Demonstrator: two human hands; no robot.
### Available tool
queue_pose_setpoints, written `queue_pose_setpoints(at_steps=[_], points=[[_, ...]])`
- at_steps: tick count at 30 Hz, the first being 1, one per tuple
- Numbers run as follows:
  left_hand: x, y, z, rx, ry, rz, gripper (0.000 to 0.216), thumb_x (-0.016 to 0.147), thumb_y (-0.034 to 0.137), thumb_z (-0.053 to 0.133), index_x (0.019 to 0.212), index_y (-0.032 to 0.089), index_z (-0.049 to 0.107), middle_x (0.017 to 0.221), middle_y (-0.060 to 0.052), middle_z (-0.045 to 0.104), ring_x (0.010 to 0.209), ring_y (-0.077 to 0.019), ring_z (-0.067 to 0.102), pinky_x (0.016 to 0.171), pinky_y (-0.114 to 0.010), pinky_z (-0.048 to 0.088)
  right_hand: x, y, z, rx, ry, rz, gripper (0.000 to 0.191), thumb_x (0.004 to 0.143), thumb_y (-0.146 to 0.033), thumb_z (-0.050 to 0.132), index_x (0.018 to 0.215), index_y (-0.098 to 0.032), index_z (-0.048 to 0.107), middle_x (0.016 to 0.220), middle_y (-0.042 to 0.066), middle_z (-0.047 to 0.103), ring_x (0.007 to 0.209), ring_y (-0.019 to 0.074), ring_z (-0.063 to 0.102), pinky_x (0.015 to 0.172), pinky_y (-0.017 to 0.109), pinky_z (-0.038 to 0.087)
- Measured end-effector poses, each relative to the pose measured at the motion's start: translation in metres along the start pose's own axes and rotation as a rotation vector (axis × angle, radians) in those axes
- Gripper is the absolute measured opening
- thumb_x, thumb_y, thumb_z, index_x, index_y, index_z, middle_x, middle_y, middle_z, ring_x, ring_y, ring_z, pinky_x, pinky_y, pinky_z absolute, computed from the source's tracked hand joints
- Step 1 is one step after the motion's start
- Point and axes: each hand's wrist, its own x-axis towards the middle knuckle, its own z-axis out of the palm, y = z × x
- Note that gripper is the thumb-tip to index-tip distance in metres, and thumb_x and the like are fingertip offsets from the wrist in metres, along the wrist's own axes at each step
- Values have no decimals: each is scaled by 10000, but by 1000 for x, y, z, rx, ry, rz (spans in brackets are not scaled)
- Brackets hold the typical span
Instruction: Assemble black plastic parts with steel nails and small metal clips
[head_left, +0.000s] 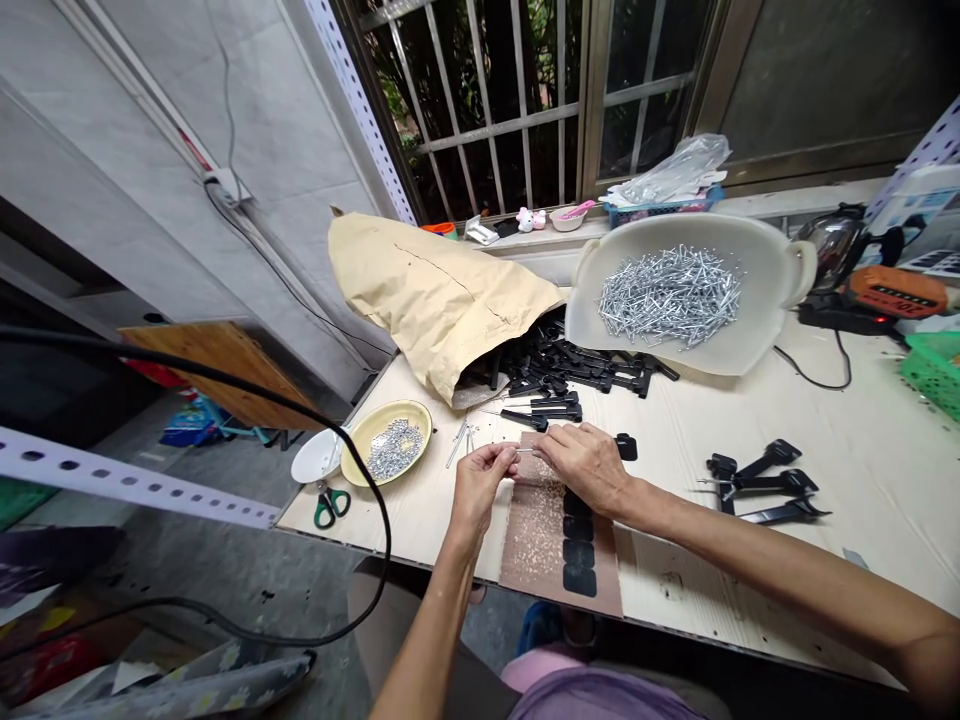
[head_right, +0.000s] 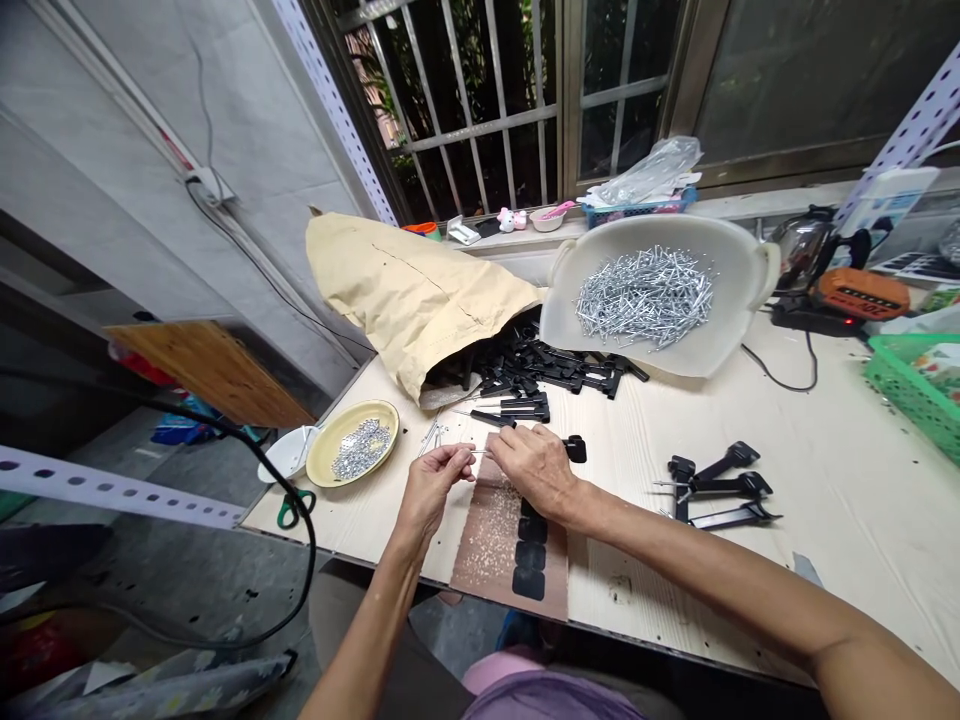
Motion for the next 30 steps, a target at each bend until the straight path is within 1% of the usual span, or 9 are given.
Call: queue_pose_setpoints(at_steps=[3,6,9,13,16,19,24,27,30], points=[[0,0,-1,21,3,-5,271,697,328,700,848,102,698,698,-27,632,575,-82,532,584,-216,464,-1,0,2,29,-42,35,202,947,-258,403,868,-193,577,772,31,587,724,147,491,609,289,254],[0,1,-1,21,1,-20,288,681,340,709,845,103,701,693,-29,634,570,-87,528,581,-227,468,-2,0,3,53,-57,19,194,945,-235,402,888,-193,583,813,38,593,745,149,499,598,282,265],[0,1,-1,41,8,-15,297,667,344,717,839,102,704,685,-30,637,569,-91,532,578,-232,468,-3,1,3,60,-68,10,199,944,-219,396,873,-192,580,795,31,586,722,143,497,582,275,265],[0,4,1,48,4,-13,289,668,345,715,827,104,704,670,-22,631,563,-89,532,575,-232,468,-2,2,4,88,-55,65,230,954,-280,378,863,-192,571,774,20,571,681,127,493,561,261,260],[0,5,3,32,-6,-26,295,658,349,721,822,104,704,667,-22,630,560,-88,529,572,-236,472,-3,3,6,98,-42,54,241,958,-274,362,864,-185,565,793,25,563,684,123,493,565,249,267],[0,5,4,26,-9,-26,291,657,343,724,818,101,703,674,-27,631,563,-87,529,570,-233,471,-4,4,7,113,-63,47,241,957,-261,358,866,-185,568,778,20,551,663,119,487,551,241,267],[0,6,5,25,-11,-35,282,664,336,719,812,97,700,661,-28,628,560,-90,530,565,-227,470,-3,5,2,203,-111,97,235,949,-300,373,905,-189,576,828,26,552,667,109,502,536,225,279],[0,8,6,57,-5,-20,271,665,334,719,799,99,705,663,-33,633,564,-94,530,558,-222,467,-2,6,2,258,-126,125,252,950,-304,372,875,-185,581,821,27,548,639,105,493,528,221,277],[0,9,10,96,0,-5,268,650,338,729,787,109,711,627,-23,626,557,-102,532,555,-229,470,-1,9,2,471,-162,201,256,936,-322,414,802,-180,580,758,10,550,636,103,500,557,211,316]])
